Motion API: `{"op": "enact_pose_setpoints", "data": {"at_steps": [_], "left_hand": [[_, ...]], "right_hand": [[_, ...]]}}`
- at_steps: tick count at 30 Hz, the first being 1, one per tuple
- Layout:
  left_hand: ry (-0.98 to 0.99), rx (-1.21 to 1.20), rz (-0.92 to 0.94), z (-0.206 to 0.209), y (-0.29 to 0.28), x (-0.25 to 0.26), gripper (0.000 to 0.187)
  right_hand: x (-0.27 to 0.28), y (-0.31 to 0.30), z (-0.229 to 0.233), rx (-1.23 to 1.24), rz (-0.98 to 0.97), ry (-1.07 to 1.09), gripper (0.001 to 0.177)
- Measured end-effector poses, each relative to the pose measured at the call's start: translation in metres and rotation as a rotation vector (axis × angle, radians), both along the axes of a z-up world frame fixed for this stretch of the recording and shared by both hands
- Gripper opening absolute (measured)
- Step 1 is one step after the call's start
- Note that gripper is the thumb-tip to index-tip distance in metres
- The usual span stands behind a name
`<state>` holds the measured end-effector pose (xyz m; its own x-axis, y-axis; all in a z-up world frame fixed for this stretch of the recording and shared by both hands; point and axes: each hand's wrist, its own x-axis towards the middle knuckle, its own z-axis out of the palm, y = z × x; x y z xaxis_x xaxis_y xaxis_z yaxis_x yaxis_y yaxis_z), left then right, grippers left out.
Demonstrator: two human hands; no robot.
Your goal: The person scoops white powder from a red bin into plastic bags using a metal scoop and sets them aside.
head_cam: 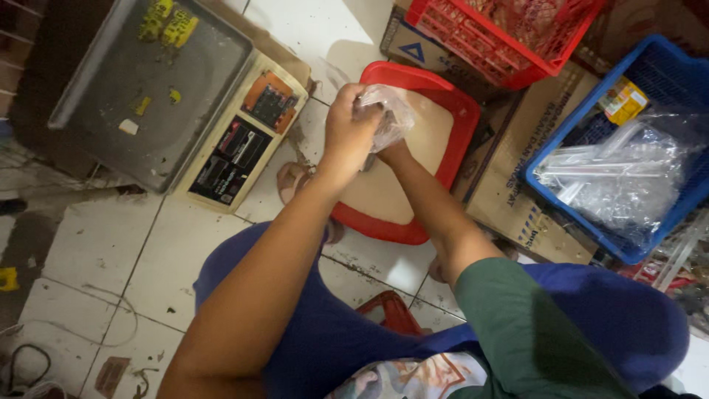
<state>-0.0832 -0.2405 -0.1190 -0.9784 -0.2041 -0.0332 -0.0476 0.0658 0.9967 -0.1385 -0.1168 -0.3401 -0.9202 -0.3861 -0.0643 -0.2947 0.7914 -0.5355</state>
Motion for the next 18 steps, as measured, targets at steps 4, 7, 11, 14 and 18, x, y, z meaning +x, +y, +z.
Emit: {"op": "enact_pose_setpoints", "data": {"at_steps": [4, 7, 11, 14, 18], "left_hand": [[-0.037, 0.017, -0.008, -0.002, -0.007, -0.002, 0.027], [0.028, 0.038, -0.015, 0.001, -0.007, -0.002, 0.026], [0.04, 0.042, -0.022, 0.012, -0.009, 0.001, 0.027], [-0.093, 0.233, -0.01, 0.024, -0.011, 0.006, 0.033], [-0.244, 0.349, -0.002, 0.036, -0.007, 0.005, 0.044]], "right_hand": [[0.014, 0.0, 0.001, 0.092, 0.069, 0.11, 0.034], [0.037, 0.015, 0.001, 0.145, 0.204, 0.101, 0.034], [0.052, 0.059, -0.006, 0.141, 0.237, 0.084, 0.033], [0.028, 0.112, -0.012, 0.341, 0.133, 0.263, 0.019], [-0.023, 0.171, -0.02, 0.647, 0.066, 0.508, 0.012]]}}
